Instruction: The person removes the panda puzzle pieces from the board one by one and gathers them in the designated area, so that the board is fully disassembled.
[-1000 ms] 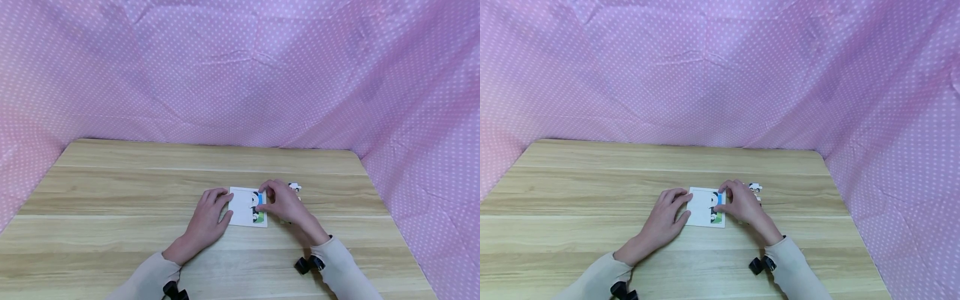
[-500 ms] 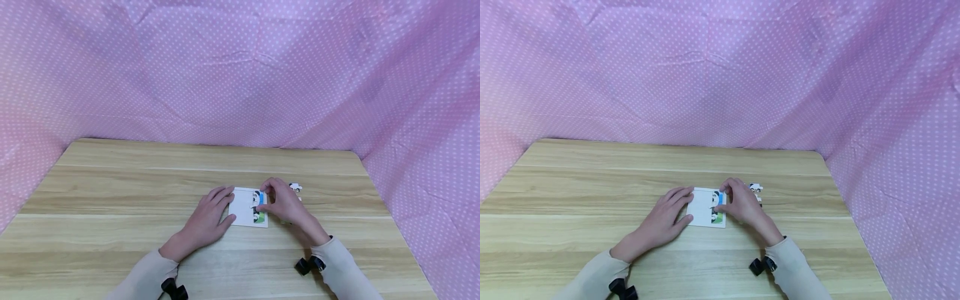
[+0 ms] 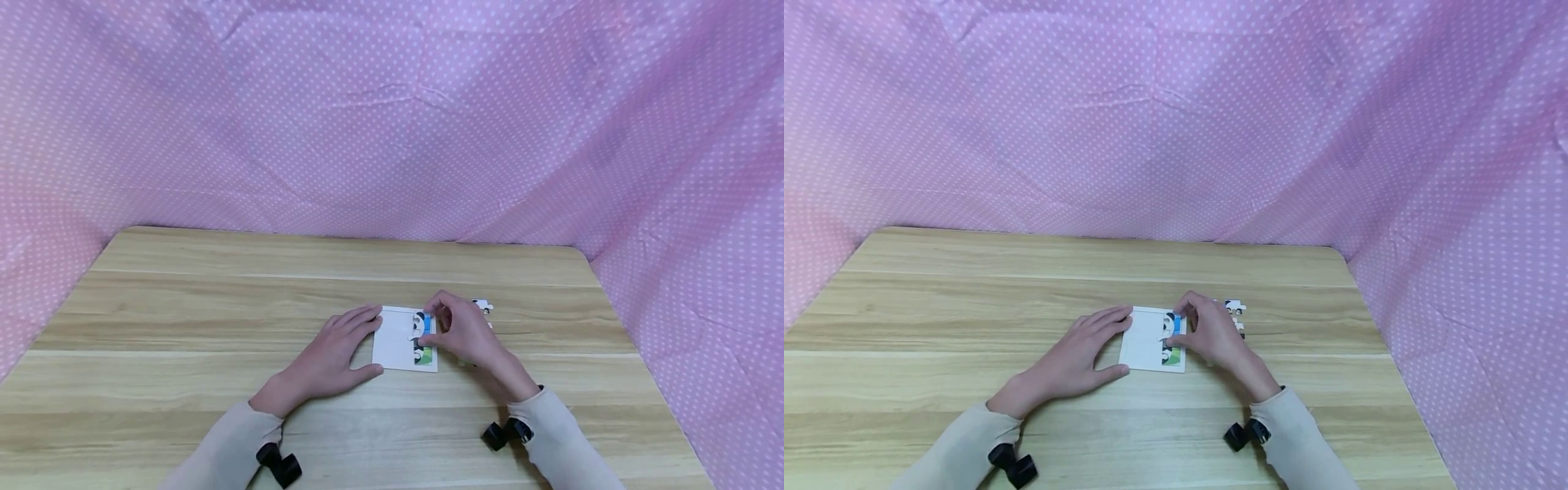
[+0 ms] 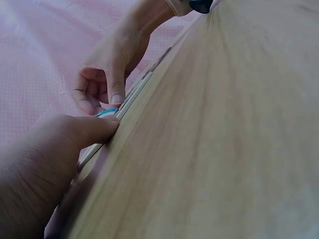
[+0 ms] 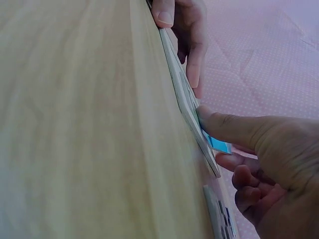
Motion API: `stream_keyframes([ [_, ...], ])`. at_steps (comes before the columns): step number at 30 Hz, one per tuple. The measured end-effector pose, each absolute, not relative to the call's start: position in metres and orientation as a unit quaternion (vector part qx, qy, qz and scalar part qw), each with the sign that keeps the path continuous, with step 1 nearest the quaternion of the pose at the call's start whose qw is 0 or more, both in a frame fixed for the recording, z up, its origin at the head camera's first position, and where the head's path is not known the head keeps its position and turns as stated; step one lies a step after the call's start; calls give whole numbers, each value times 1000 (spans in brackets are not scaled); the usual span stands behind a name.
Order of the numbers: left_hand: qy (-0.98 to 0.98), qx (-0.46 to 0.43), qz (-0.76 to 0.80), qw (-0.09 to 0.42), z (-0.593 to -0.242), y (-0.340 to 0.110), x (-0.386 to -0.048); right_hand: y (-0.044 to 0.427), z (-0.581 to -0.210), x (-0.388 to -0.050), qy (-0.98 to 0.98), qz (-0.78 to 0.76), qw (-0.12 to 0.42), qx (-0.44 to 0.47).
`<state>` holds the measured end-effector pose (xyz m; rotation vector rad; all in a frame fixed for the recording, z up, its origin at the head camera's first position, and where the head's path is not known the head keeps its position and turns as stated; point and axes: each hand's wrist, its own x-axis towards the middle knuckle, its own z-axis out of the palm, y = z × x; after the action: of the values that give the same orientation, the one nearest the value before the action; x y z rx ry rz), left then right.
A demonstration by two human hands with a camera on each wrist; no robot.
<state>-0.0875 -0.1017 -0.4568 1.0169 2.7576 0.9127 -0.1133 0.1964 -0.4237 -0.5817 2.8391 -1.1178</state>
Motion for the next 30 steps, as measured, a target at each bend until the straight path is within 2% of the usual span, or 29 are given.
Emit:
stream_keyframes([
  [16,903,313,293,14,-457,-97,-87,198,-428,-111,906,-369,-10,-207],
  [30,903,302,304,10,-458,-95,-86,198,-429,-111,901,-372,-10,-222],
])
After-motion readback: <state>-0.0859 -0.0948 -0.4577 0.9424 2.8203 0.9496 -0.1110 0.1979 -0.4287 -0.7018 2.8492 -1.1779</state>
